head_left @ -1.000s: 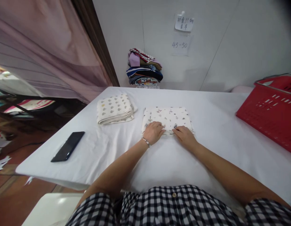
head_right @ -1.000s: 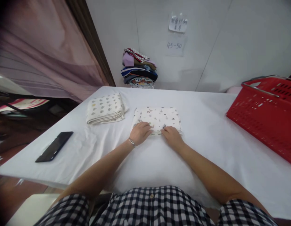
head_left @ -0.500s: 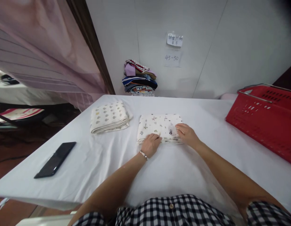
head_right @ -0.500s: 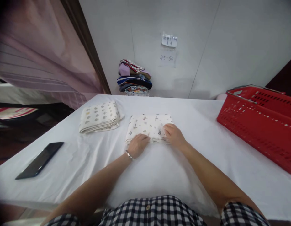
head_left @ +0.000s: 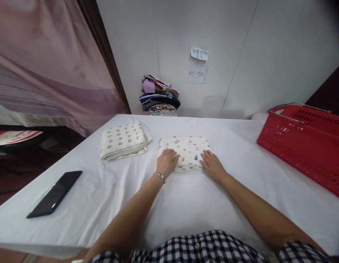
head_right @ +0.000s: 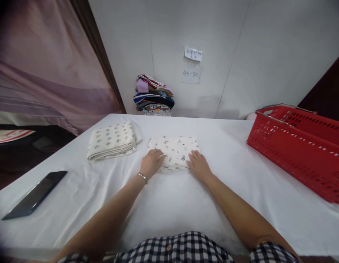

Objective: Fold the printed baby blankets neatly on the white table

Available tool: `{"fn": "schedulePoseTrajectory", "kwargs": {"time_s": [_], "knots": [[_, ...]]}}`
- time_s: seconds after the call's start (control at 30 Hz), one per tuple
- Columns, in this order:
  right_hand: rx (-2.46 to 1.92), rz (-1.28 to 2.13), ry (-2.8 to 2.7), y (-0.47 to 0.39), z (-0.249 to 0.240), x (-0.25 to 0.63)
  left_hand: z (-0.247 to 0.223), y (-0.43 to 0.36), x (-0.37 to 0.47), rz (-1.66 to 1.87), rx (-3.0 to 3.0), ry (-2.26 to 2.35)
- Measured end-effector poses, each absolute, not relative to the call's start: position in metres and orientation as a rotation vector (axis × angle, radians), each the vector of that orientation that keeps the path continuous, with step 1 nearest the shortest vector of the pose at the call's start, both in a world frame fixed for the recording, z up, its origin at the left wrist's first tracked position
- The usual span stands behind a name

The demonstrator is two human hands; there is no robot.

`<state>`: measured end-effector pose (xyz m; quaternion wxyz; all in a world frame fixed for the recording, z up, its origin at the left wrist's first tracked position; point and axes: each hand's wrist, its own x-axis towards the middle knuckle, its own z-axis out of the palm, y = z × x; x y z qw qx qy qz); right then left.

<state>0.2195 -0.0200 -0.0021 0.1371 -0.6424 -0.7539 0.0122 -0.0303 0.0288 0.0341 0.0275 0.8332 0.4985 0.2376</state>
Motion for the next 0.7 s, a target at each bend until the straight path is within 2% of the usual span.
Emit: {"fn": "schedulePoseTrajectory", "kwargs": {"time_s": [0.2,0.3,0.47,0.7], "knots": [[-1.82,0.065,-2.308,-0.018,0.012,0.221,0.01,0.034,-0.049,0.497,2.495,1.736],[-1.835,0.114,-2.387,-0.004,0.029,0.219,0.002,0.028,-0.051,0.479,2.479,1.732],[-1.807,0.005,-2.285,0.044,0.049,0.209,0.003,0.025,-0.048,0.51,2.501,1.753],[-2.063,0.075,-2.247,0.071,0.01,0.217,0.005,0.019,-0.05,0.375,2.407,1.744]]}}
